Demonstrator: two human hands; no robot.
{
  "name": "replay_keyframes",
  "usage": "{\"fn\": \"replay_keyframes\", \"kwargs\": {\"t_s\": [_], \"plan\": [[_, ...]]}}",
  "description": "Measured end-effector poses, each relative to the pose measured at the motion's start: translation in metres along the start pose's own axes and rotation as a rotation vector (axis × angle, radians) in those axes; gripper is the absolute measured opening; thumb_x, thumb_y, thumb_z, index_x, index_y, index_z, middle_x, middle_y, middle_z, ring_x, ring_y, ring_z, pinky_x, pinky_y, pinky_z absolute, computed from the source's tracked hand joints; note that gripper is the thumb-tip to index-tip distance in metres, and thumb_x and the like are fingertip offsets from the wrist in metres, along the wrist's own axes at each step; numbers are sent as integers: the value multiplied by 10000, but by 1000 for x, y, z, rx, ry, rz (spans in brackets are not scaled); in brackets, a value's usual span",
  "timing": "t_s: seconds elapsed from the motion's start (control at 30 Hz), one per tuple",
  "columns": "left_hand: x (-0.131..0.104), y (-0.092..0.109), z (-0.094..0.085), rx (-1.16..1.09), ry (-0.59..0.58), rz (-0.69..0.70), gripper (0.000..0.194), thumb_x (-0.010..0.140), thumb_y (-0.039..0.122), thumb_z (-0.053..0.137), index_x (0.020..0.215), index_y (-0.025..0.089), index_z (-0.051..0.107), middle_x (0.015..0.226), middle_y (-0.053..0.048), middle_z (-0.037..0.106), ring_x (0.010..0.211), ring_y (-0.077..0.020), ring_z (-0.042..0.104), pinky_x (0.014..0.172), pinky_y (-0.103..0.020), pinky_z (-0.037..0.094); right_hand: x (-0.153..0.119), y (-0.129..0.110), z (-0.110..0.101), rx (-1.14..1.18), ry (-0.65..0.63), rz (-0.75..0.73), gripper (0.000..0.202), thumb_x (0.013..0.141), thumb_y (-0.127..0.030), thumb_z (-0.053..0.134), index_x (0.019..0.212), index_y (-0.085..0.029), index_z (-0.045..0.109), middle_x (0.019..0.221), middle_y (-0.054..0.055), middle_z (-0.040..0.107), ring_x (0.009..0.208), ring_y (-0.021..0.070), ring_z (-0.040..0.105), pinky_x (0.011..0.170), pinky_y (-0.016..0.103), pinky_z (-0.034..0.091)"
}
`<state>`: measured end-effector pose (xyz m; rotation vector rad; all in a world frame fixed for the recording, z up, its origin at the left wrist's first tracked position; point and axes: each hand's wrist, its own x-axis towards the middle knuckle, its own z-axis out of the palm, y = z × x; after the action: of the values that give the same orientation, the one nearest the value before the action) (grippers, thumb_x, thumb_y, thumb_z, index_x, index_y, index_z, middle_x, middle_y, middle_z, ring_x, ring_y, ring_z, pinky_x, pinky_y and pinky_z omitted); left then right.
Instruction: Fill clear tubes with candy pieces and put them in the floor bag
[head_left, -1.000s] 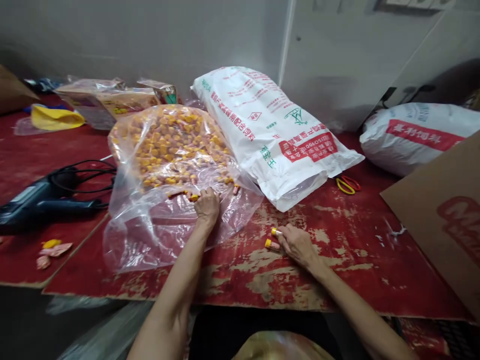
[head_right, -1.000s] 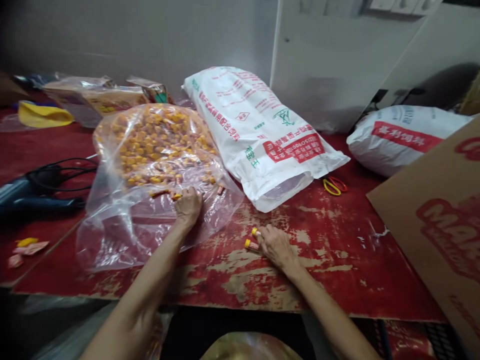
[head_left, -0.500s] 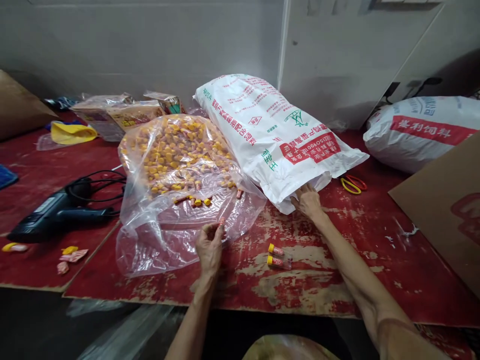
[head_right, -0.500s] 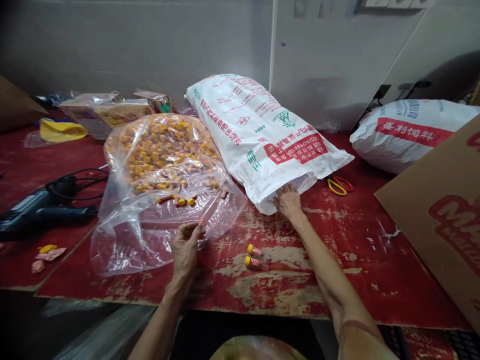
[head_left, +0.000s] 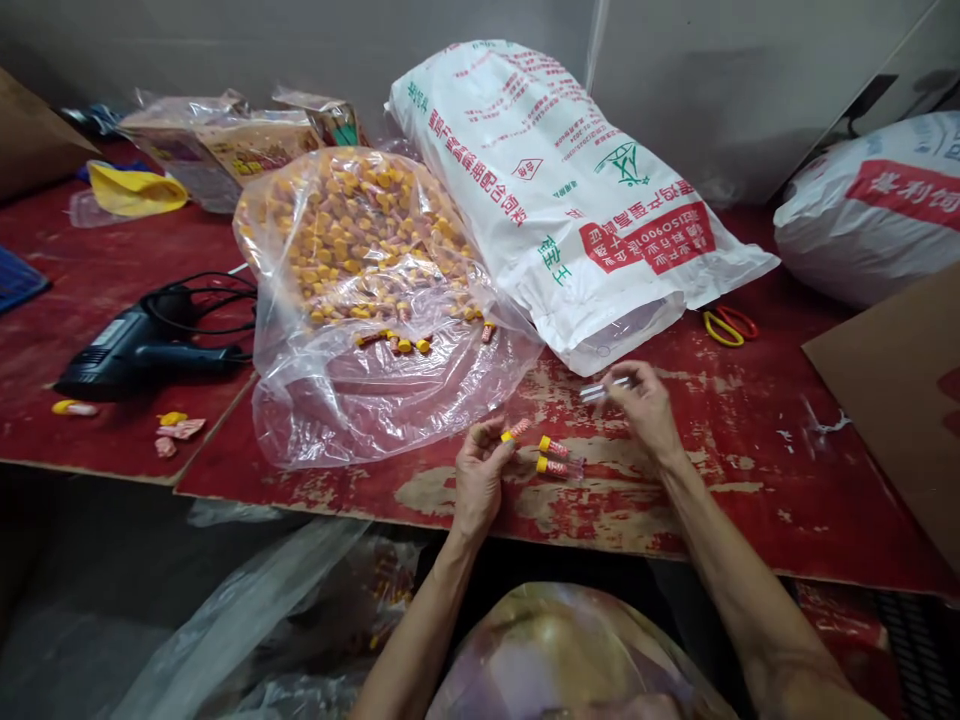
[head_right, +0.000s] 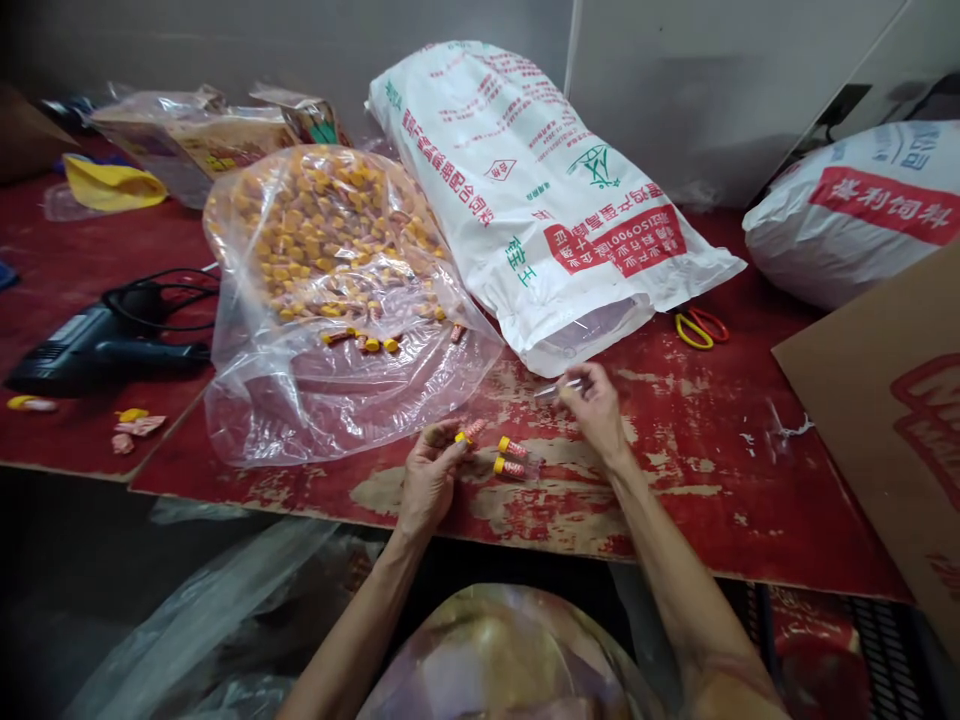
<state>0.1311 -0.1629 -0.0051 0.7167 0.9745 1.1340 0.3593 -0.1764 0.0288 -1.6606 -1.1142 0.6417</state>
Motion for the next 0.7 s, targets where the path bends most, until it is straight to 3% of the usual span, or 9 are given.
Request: {"fn": "replay_keyframes", "kwargs": {"t_s": [0.1, 0.23, 0.33, 0.47, 0.63, 0.7], "plan": [[-7, -4, 11, -24, -77, -30, 398, 598, 266, 810, 921, 188, 591, 852, 4, 647, 708, -105, 618, 621, -217, 502, -39, -7, 13, 246, -244, 76, 290, 779, -412, 606, 947, -182, 551, 829, 12, 604, 689, 140, 600, 639, 261, 480], [-17, -11, 18, 68, -93, -37, 257, 657, 295, 778, 844, 157, 667, 818, -12, 671, 686, -102, 622, 675, -231, 512, -56, -6, 31, 219, -351, 43, 257, 797, -403, 615, 922, -184, 565, 781, -5, 583, 671, 122, 555, 590, 224, 446], [-25, -16, 20, 143, -42, 6, 270, 728, 335, 719, 942, 171, 710, 903, -40, 704, 806, -138, 650, 774, -255, 512, -58, -3, 41, 88, -367, -101, 211, 847, -377, 561, 931, -185, 573, 834, 23, 600, 727, 136, 571, 642, 243, 467], [-29, -19, 23, 193, -52, 26, 330, 801, 359, 636, 1087, 202, 685, 1101, -73, 691, 1018, -200, 639, 908, -317, 490, -60, 1, 51, -120, -270, -302, 182, 883, -336, 501, 931, -187, 596, 885, 68, 628, 794, 166, 594, 736, 284, 479], [-19, -12, 29, 336, -213, 129, 343, 814, 240, 595, 1148, 236, 672, 1178, -75, 665, 1108, -214, 609, 993, -366, 452, -43, -3, 35, -233, -316, -259, 239, 896, -382, 477, 935, -193, 619, 873, 56, 672, 771, 171, 624, 699, 267, 467], [-10, -7, 28, 414, -158, 258, 336, 811, 199, 574, 1127, 247, 680, 1135, -66, 679, 1063, -208, 624, 968, -360, 466, -29, -6, 26, -470, -320, -224, 243, 898, -379, 468, 884, -192, 622, 839, 60, 673, 753, 176, 627, 669, 262, 440]]}}
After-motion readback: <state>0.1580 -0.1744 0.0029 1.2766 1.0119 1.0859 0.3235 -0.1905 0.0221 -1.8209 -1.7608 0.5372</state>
